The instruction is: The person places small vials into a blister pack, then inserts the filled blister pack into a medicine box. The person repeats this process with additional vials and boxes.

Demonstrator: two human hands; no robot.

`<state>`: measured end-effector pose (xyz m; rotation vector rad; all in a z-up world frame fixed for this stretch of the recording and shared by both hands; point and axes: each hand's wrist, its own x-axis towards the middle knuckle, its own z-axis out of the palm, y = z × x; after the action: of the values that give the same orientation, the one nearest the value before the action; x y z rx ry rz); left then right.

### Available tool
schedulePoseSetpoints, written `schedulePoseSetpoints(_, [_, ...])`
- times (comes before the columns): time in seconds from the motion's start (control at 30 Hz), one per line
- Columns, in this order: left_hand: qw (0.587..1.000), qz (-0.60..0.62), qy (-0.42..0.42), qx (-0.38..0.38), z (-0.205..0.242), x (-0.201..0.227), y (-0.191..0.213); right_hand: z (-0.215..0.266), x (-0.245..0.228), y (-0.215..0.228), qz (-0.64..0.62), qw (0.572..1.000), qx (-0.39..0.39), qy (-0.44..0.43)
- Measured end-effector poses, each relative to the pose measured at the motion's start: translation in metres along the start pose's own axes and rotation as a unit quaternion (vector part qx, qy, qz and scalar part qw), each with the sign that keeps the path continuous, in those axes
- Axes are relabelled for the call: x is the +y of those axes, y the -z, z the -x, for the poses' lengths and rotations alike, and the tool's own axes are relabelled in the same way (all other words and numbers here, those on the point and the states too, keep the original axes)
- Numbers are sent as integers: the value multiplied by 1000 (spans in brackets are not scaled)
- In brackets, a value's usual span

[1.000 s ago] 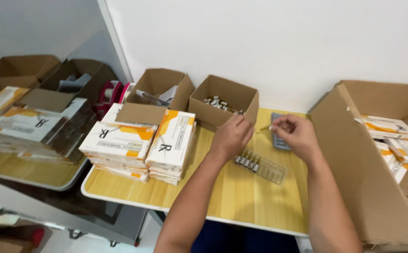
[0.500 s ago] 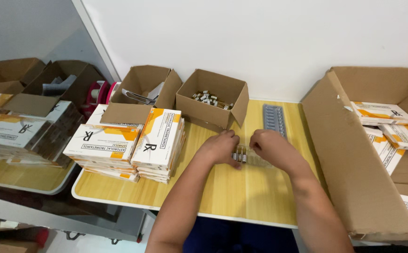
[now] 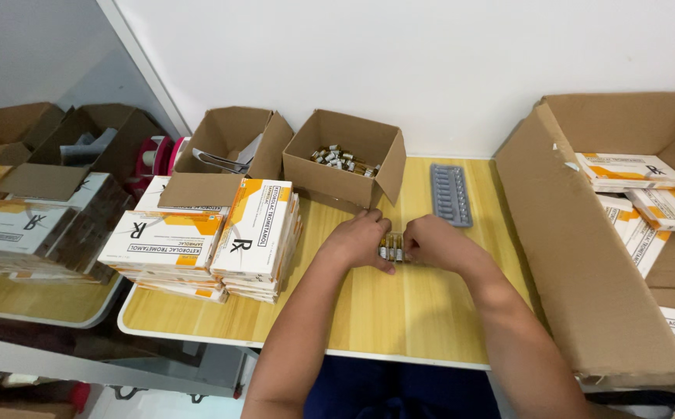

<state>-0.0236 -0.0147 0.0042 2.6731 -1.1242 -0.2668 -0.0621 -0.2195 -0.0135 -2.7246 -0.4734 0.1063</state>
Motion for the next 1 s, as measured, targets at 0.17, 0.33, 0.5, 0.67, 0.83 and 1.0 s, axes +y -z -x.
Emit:
schedulePoseSetpoints(0.17, [998, 5, -28, 52, 6, 7, 4, 3, 1, 9, -10, 1000, -25, -7])
schedulePoseSetpoints(0.33, [970, 58, -36, 234, 11, 9, 15, 7, -6, 28, -165, 948, 271, 27])
schedulePoseSetpoints(0.5, [873, -3, -35, 486, 6, -6, 20, -48, -24, 45, -224, 906, 358, -35])
schedulePoseSetpoints(0.67, [872, 3, 18, 489, 0, -22, 14, -167, -36, 59, -14, 980, 198, 33])
schedulePoseSetpoints(0.83, [861, 2, 16, 508, 0, -24, 7, -248, -19, 33, 180, 981, -66, -13])
schedulePoseSetpoints(1.0, [850, -11, 14, 527, 1, -26, 5, -280, 15, 4, 186, 972, -141, -28])
